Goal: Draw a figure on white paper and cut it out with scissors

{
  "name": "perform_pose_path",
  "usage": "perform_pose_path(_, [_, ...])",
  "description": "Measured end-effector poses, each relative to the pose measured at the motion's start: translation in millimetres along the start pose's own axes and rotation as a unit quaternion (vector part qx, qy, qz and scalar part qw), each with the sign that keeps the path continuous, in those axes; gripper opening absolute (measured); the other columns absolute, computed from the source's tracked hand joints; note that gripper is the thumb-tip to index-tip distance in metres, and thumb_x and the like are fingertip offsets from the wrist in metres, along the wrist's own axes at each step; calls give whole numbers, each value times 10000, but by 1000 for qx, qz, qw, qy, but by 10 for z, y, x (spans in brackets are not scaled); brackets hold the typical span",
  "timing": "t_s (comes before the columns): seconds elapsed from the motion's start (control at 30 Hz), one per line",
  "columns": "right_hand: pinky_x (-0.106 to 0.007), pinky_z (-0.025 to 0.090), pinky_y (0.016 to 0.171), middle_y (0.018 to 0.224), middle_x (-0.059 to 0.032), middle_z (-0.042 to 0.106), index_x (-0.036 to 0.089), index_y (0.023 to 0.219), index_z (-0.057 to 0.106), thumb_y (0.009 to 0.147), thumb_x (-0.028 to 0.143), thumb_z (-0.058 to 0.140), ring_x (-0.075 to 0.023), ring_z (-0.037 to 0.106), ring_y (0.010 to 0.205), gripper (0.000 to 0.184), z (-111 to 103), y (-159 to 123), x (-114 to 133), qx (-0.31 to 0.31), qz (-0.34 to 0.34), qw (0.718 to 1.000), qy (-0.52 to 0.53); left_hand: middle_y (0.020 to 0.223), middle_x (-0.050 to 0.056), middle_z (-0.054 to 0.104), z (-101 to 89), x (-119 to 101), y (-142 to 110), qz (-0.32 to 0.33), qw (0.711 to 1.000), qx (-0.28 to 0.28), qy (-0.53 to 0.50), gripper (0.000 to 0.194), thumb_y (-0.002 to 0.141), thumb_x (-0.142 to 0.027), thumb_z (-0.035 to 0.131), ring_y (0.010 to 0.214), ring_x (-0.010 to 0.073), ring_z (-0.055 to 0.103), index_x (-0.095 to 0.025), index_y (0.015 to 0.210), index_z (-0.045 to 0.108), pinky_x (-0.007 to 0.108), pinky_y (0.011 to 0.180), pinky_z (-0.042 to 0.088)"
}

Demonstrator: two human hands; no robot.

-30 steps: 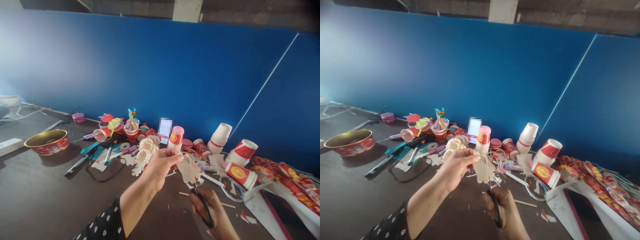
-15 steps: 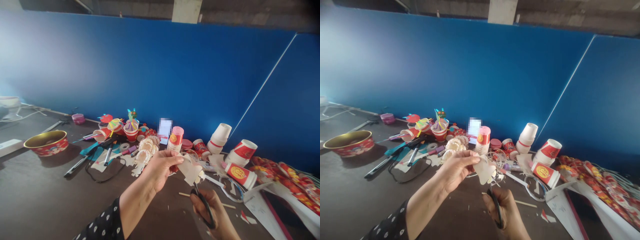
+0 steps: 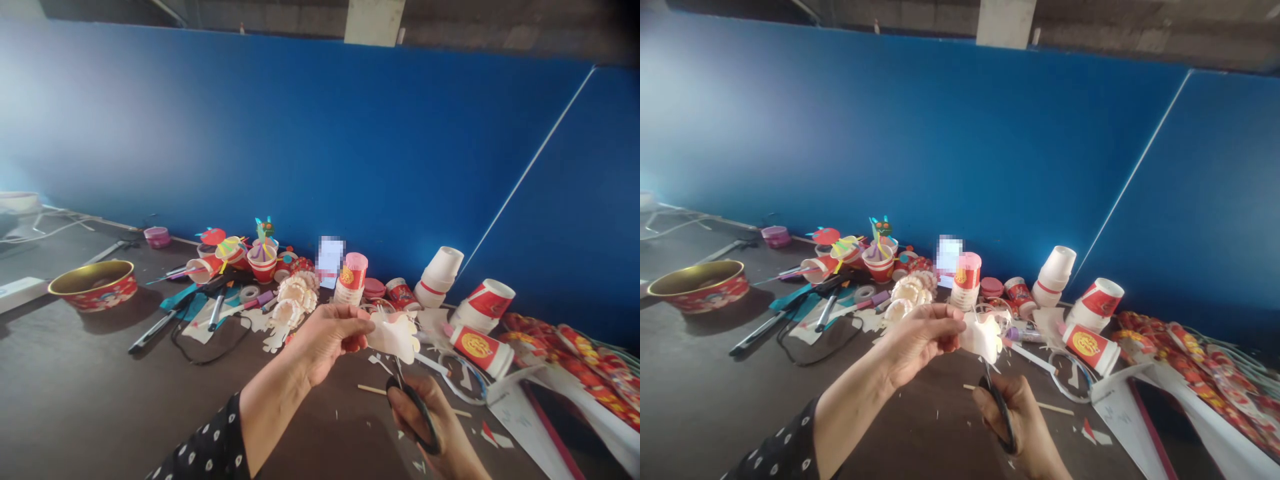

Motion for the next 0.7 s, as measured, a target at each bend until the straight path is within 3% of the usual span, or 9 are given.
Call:
perform_pose_path(0.1, [-199,215,380,462,62,292,192,496,368,631,687,500,-68,238,419,529,-20,18,1,73,23,997,-33,527,-20,524,-7,-52,-11,25,999,-22,32,127,568,-221,702,498,65,428,-155,557,594,234,540,300])
perform_pose_path(0.17, [-203,202,375,458,60,299,193,506,374,655,666,496,-69,244,413,511,-36,29,-8,85,21,995,-45,556,-14,539,-8,-68,-8,31,998,-29,49,124,558,-212,704,516,69,428,-158,538,594,235,545,300])
perform_pose_path(0.33, [-205,182,376,450,62,309,189,502,380,660,659,496,-64,241,407,510,-13,20,-46,68,17,997,-42,524,-14,529,-1,-59,2,40,996,-24,72,123,545,-208,706,499,77,411,-157,522,597,243,540,292])
perform_pose_path(0.5, [-214,155,394,422,70,301,186,476,383,597,698,518,-61,216,407,542,39,-25,-29,-17,30,999,-23,498,-12,514,30,-17,-15,50,996,-2,73,130,573,-216,688,497,85,425,-149,522,589,248,559,311])
perform_pose_path(0.7, [-215,152,395,412,70,301,191,472,376,579,717,507,-55,205,387,553,74,-37,2,-17,45,999,-25,528,0,544,39,-21,-17,64,994,-11,92,118,580,-232,685,515,99,455,-153,562,598,258,567,330])
Point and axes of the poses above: each hand's wrist, its own y-axis towards the middle knuckle, its own z-axis out of the palm, x = y × z, the point moved 2 cm from there along y, towards the middle knuckle
